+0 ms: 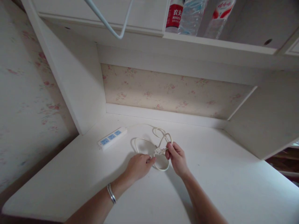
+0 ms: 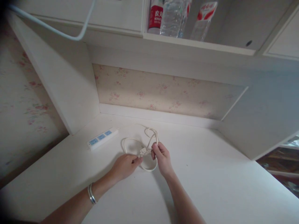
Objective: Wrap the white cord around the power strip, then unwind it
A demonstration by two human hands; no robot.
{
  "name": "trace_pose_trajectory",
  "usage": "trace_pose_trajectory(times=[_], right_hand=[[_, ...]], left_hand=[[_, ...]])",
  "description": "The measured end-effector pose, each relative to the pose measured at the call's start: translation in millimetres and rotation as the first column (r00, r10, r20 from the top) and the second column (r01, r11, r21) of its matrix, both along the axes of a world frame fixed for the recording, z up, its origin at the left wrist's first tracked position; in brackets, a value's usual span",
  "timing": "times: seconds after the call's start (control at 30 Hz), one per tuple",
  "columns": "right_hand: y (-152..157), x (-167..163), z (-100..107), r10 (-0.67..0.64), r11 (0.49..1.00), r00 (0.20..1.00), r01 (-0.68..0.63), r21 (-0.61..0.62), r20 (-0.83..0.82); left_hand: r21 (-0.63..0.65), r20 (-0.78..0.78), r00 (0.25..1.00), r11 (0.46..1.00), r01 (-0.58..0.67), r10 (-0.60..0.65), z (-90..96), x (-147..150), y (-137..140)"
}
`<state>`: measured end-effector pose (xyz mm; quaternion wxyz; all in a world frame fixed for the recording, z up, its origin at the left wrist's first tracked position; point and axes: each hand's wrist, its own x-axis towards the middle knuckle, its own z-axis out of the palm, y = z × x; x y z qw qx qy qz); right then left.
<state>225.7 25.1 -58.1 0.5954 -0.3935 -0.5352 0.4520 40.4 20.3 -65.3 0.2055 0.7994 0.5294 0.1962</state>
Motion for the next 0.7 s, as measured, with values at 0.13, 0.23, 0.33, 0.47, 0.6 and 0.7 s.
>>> trace_pose_trajectory(times=[0.13,0.23,0.33,0.47,0.6,0.7], right_hand=[[0.9,1.4,0.9,0.088,0.993,0.974,-0.102,-0.056,-0.207],[1.9,7.5,2.9,0.094,0.992,0.959,-0.113,-0.058,-0.268],[0.1,13.1,4.5,0.117,0.991,0.964,-0.129,-0.037,-0.239],[-4.4,15.7,4.8,0.181,0.983,0.978,-0.181,0.013,-0.107],[-5.3,16.6,3.0,0.200,0.979,0.975,-0.202,0.010,0.100],[-4.6,15.1,1.7,0.152,0.985,0.931,-0.169,0.021,0.332]], left_hand=[[0.001,-0.021,1.000,1.000,-0.019,0.019,-3.4,0.3,1.1],[-0.050,0.073,0.997,0.998,-0.028,0.032,-8.3,-1.7,5.6],[-0.120,0.310,0.949,0.993,-0.011,0.048,-10.9,-3.9,11.2],[-0.165,0.553,0.826,0.986,-0.020,0.109,-10.8,-7.5,16.9],[-0.201,0.670,0.725,0.979,-0.032,0.161,-11.3,-11.8,19.4],[-0.207,0.700,0.694,0.978,-0.031,0.170,-11.7,-13.6,19.4]])
